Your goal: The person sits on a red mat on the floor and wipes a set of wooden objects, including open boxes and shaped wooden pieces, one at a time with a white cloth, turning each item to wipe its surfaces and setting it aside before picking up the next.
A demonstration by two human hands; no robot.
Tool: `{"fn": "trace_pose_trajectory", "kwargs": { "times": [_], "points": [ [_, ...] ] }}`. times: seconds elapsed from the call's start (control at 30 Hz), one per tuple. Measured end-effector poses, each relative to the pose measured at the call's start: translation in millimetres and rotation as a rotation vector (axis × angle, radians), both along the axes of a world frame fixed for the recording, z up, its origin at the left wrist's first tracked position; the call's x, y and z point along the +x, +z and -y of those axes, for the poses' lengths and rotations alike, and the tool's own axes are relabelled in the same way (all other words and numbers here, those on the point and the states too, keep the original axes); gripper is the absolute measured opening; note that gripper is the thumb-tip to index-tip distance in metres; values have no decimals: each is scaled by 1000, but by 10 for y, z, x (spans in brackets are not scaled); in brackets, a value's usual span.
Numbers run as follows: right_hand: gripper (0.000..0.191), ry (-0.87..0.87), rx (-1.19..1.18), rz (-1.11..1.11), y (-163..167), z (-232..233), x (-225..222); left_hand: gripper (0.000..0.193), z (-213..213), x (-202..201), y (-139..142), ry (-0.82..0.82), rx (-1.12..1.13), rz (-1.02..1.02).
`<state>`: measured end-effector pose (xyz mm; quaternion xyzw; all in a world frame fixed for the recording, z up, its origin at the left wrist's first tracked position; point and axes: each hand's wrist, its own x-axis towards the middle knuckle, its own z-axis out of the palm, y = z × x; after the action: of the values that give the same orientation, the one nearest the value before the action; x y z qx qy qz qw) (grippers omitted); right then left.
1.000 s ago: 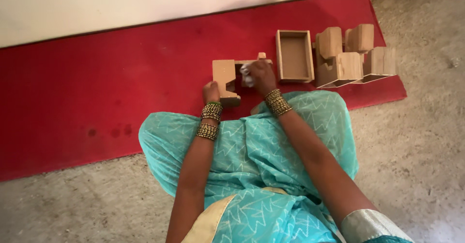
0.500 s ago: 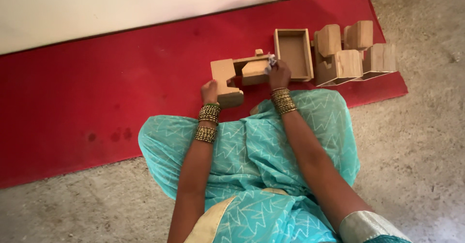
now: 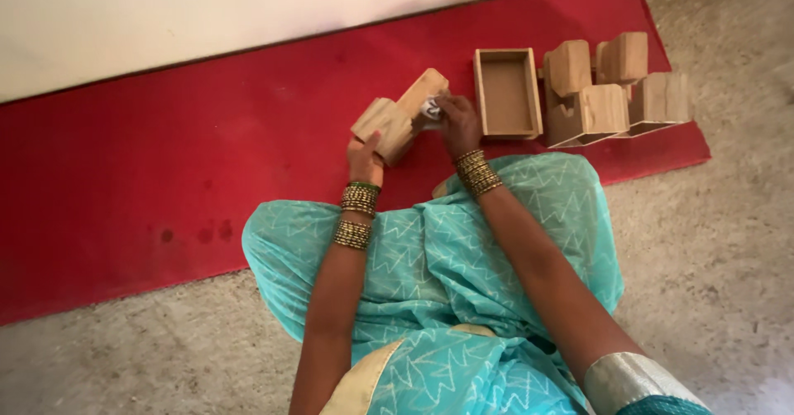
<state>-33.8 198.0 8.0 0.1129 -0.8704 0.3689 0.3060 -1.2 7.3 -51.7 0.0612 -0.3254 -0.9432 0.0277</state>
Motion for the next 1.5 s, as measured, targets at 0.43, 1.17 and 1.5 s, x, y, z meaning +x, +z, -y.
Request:
{"fn": "trace_pose_trajectory", "kwargs": {
  "times": [0.43,1.17,1.5],
  "points": [
    [35,244,257,-90,-72,69,-85,60,-107,86,41,-53,-114,-22],
    [43,400,394,171,-127,243,317,33,137,-234,115,253,-380,127],
    [75,320,743,383,-133,226,339,48,37,-101,148,232,-480,203]
  ]
}}
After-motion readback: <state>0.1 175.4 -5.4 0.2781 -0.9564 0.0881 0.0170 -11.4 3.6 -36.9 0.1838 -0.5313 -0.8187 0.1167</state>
